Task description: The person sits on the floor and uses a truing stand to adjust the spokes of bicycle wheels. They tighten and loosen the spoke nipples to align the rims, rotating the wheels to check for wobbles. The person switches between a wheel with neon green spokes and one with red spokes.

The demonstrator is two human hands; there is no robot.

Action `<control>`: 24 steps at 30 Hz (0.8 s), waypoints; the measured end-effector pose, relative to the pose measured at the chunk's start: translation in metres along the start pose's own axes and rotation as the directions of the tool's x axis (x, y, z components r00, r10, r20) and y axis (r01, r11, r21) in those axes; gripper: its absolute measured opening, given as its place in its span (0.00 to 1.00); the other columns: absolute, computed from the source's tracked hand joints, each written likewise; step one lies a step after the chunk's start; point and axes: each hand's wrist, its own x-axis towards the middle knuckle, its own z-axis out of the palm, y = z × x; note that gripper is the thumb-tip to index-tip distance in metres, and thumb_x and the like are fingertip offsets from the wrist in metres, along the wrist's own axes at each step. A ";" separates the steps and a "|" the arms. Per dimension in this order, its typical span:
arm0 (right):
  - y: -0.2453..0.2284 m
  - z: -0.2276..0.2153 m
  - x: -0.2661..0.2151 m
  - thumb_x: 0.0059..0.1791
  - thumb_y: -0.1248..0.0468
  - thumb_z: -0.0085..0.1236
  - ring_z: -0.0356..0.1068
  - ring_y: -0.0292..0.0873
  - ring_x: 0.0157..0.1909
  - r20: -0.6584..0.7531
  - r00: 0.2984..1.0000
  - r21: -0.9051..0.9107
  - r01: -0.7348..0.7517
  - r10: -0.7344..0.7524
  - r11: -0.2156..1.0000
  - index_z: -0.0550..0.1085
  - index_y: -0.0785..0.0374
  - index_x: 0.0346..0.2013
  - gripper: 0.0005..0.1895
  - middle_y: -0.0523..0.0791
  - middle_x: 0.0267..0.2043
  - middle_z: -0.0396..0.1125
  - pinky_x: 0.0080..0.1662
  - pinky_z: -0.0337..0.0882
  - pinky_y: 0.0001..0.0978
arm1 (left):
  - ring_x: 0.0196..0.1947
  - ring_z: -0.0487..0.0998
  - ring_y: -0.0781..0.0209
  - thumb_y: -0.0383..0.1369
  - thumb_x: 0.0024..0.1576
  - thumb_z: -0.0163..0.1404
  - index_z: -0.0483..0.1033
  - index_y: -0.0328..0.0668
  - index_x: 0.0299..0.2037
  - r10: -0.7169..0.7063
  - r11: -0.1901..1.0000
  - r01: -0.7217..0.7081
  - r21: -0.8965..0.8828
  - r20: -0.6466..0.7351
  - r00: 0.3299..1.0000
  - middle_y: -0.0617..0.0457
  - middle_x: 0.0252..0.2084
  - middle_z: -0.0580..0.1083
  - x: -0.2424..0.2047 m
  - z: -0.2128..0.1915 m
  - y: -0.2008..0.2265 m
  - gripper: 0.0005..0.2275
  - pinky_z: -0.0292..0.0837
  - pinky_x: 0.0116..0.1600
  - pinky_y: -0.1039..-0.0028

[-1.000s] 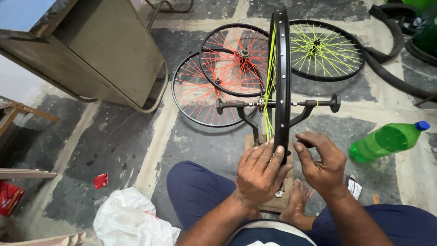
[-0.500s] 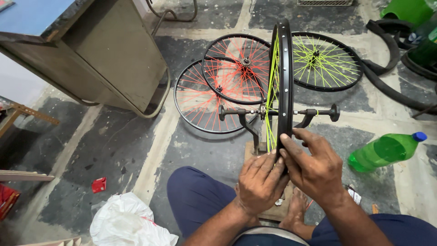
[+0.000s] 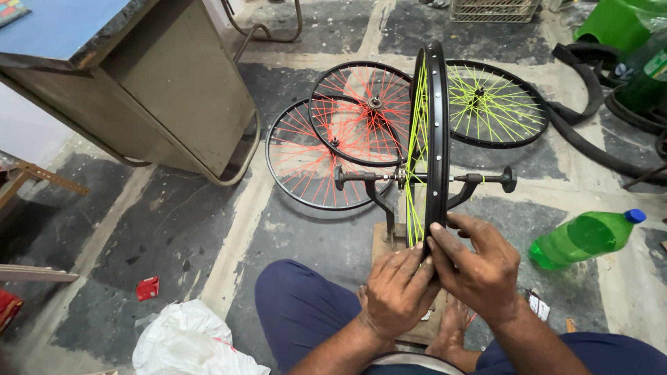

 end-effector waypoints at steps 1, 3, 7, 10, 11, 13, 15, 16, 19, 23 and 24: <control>0.000 0.000 0.001 0.42 0.69 0.69 0.74 0.49 0.41 -0.001 1.000 0.009 0.000 0.000 1.000 0.79 0.61 0.47 0.19 0.51 0.46 0.72 0.41 0.75 0.37 | 0.50 0.81 0.44 0.33 0.56 0.64 0.77 0.29 0.52 -0.001 1.000 0.001 0.000 0.001 1.000 0.37 0.52 0.77 0.001 0.000 0.000 0.18 0.73 0.57 0.57; 0.001 -0.001 0.004 0.42 0.68 0.69 0.74 0.50 0.41 -0.007 1.000 -0.017 0.021 -0.021 1.000 0.79 0.60 0.46 0.18 0.51 0.46 0.72 0.41 0.75 0.38 | 0.52 0.81 0.44 0.33 0.57 0.63 0.77 0.30 0.53 -0.010 1.000 0.010 0.002 0.003 1.000 0.37 0.53 0.77 0.003 -0.001 0.001 0.18 0.74 0.58 0.57; 0.006 -0.004 0.017 0.45 0.64 0.69 0.73 0.52 0.43 0.027 1.000 -0.078 0.015 -0.013 0.997 0.80 0.59 0.48 0.16 0.52 0.49 0.72 0.43 0.74 0.41 | 0.55 0.78 0.41 0.37 0.56 0.63 0.77 0.28 0.55 -0.059 0.998 0.059 0.002 0.040 0.997 0.36 0.57 0.75 0.008 -0.001 0.003 0.22 0.72 0.59 0.54; 0.008 -0.007 0.026 0.48 0.55 0.65 0.72 0.56 0.53 0.098 0.995 -0.149 0.016 -0.002 0.989 0.77 0.59 0.55 0.23 0.54 0.56 0.69 0.51 0.73 0.45 | 0.57 0.77 0.39 0.41 0.54 0.63 0.76 0.28 0.56 -0.096 0.995 0.097 -0.010 0.074 0.993 0.35 0.58 0.74 0.001 0.004 0.000 0.25 0.72 0.59 0.54; 0.006 -0.007 0.025 0.49 0.54 0.63 0.71 0.57 0.54 0.123 0.992 -0.163 0.020 0.000 0.986 0.76 0.59 0.58 0.25 0.55 0.58 0.67 0.52 0.73 0.46 | 0.57 0.77 0.39 0.40 0.57 0.62 0.72 0.26 0.56 -0.104 0.990 0.107 -0.093 0.044 0.994 0.34 0.59 0.73 -0.005 0.006 -0.001 0.25 0.72 0.59 0.53; 0.004 -0.007 0.022 0.49 0.50 0.59 0.69 0.58 0.56 0.168 0.986 -0.194 0.032 0.001 0.980 0.73 0.58 0.62 0.29 0.55 0.62 0.64 0.54 0.71 0.49 | 0.57 0.76 0.38 0.40 0.62 0.62 0.65 0.22 0.58 -0.120 0.959 0.111 -0.259 -0.018 0.993 0.33 0.61 0.72 -0.022 0.013 -0.003 0.27 0.72 0.58 0.52; 0.001 -0.008 0.014 0.50 0.49 0.58 0.68 0.59 0.58 0.182 0.983 -0.218 0.048 -0.008 0.975 0.72 0.58 0.63 0.30 0.55 0.62 0.62 0.55 0.71 0.50 | 0.44 0.77 0.39 0.38 0.57 0.61 0.71 0.24 0.55 -0.228 0.945 0.247 -0.215 0.108 0.968 0.36 0.50 0.75 -0.045 0.016 -0.001 0.24 0.70 0.46 0.52; 0.000 -0.008 0.009 0.50 0.48 0.57 0.68 0.60 0.58 0.187 0.982 -0.230 0.053 -0.010 0.972 0.71 0.58 0.63 0.30 0.56 0.63 0.61 0.56 0.70 0.51 | 0.38 0.77 0.40 0.37 0.54 0.61 0.74 0.25 0.53 -0.279 0.932 0.310 -0.187 0.171 0.945 0.37 0.44 0.77 -0.055 0.016 -0.001 0.22 0.69 0.40 0.52; -0.006 -0.007 -0.004 0.49 0.47 0.58 0.67 0.61 0.60 0.189 0.982 -0.247 0.048 0.000 0.968 0.71 0.58 0.63 0.31 0.56 0.64 0.61 0.55 0.70 0.51 | 0.34 0.78 0.45 0.30 0.62 0.55 0.75 0.31 0.51 -0.247 0.907 0.336 -0.255 0.325 0.913 0.43 0.36 0.75 -0.072 0.018 -0.004 0.11 0.71 0.41 0.56; -0.013 -0.006 -0.015 0.49 0.47 0.57 0.66 0.63 0.59 0.207 0.978 -0.247 0.020 0.033 0.969 0.70 0.60 0.64 0.33 0.58 0.65 0.60 0.56 0.69 0.52 | 0.32 0.78 0.46 0.29 0.64 0.54 0.75 0.36 0.43 -0.265 0.893 0.353 -0.279 0.309 0.914 0.44 0.33 0.76 -0.058 0.015 -0.002 0.05 0.71 0.40 0.58; -0.015 -0.006 -0.017 0.49 0.46 0.56 0.66 0.64 0.60 0.209 0.977 -0.249 0.018 0.035 0.968 0.70 0.60 0.64 0.33 0.58 0.65 0.60 0.56 0.69 0.53 | 0.32 0.79 0.46 0.30 0.65 0.54 0.76 0.37 0.42 -0.300 0.876 0.392 -0.282 0.318 0.899 0.44 0.32 0.76 -0.049 0.012 -0.002 0.05 0.72 0.39 0.58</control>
